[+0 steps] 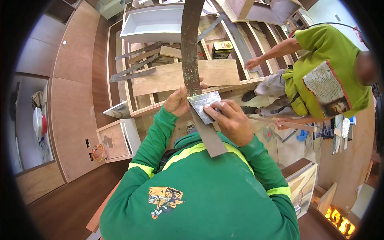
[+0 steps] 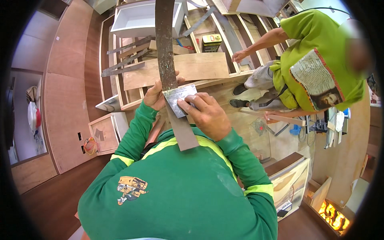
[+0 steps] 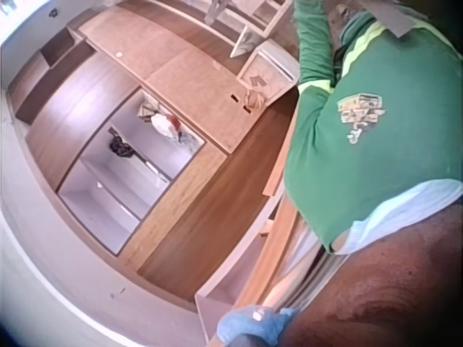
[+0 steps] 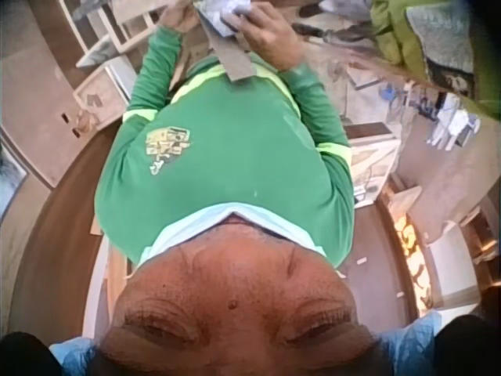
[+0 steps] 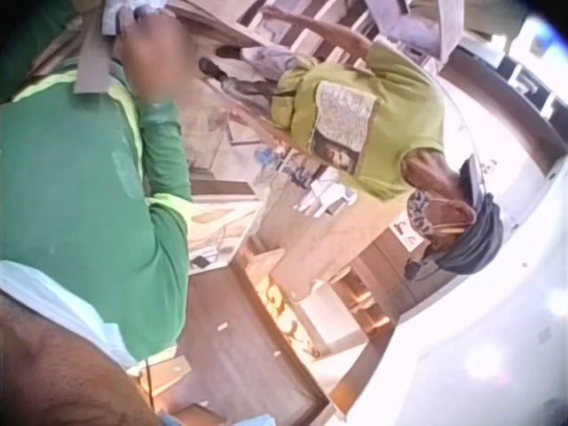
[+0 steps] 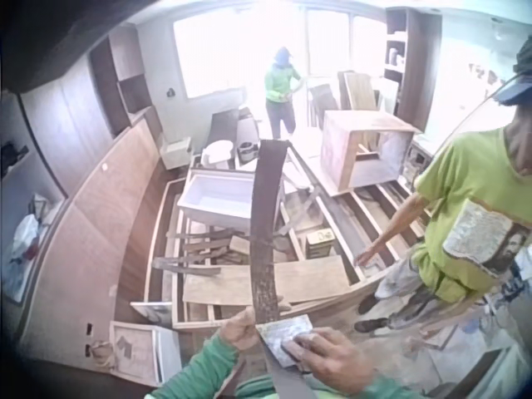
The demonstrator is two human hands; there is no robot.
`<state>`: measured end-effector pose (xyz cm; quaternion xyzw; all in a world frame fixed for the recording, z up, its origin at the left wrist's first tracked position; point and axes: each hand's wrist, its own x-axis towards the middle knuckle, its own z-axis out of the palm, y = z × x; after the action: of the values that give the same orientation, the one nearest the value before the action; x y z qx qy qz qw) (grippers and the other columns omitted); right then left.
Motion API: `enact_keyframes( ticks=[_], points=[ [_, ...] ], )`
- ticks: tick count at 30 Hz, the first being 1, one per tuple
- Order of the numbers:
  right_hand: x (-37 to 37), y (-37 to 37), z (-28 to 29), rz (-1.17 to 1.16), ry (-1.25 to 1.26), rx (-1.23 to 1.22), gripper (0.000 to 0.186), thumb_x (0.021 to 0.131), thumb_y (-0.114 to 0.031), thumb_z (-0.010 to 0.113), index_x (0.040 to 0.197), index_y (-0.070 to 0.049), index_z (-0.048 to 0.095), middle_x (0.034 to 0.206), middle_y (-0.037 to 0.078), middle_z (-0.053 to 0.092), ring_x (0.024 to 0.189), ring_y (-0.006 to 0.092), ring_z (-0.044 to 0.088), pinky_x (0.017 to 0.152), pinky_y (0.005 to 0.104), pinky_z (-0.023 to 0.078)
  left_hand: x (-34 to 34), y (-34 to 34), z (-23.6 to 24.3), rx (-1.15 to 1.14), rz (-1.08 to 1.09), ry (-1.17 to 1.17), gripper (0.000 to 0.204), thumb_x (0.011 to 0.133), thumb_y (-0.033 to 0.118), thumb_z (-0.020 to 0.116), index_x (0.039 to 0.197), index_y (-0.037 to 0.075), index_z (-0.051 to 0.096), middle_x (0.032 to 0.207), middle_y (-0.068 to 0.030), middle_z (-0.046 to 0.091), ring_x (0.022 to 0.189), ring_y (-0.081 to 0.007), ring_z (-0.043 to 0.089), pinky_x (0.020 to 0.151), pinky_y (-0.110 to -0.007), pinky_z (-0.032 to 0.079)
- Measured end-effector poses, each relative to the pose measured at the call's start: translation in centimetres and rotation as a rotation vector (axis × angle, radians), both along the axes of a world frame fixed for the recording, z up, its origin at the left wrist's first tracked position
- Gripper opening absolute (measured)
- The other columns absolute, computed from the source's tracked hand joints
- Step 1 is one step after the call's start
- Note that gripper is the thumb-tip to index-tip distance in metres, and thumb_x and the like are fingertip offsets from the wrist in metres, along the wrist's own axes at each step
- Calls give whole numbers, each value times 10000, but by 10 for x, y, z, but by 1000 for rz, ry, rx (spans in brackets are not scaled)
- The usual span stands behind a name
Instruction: The person sands a curved wooden component and a straight wooden strip using a sanding block, frequently applying a liquid from a yellow container to the sanding surface.
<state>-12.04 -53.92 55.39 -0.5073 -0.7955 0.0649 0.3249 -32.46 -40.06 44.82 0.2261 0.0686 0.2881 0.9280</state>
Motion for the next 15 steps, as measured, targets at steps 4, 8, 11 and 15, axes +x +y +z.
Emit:
enact_keyframes(
  ticks=[4, 8, 11, 15],
  points=[
    [-8, -14, -9, 24, -17, -53, 511, 784, -56, 689, 1294, -92, 667, 1145, 62, 635, 1055, 273, 619, 945, 394, 532, -3, -3, -15, -19, 4, -45, 790, 996, 404, 673, 1562, -17, 318, 1366, -147, 592, 1263, -253, 614, 1078, -421, 529],
    [-7, -24, -5, 91, 16, -165, 487, 801, -41, 675, 1286, -82, 674, 1136, 67, 647, 1021, 278, 615, 934, 399, 533, -11, 1, -25, 3, 25, -16, 785, 997, 403, 672, 1553, -30, 326, 1341, -146, 599, 1224, -259, 630, 1065, -414, 536],
    [-7, -31, -2, 154, -1, -202, 491, 792, -16, 676, 1280, -75, 680, 1119, 70, 657, 996, 281, 608, 925, 395, 532, -16, 3, -31, 21, 11, -19, 794, 990, 402, 682, 1540, -57, 339, 1360, -160, 580, 1229, -274, 613, 1095, -421, 506],
    [4, -39, 9, 200, 124, -282, 520, 757, 33, 698, 1261, -94, 707, 1083, 68, 665, 959, 287, 606, 867, 387, 546, -19, 2, -33, 57, -82, 32, 802, 981, 412, 695, 1543, -43, 349, 1356, -128, 609, 1217, -244, 633, 1062, -413, 527]
  ],
)
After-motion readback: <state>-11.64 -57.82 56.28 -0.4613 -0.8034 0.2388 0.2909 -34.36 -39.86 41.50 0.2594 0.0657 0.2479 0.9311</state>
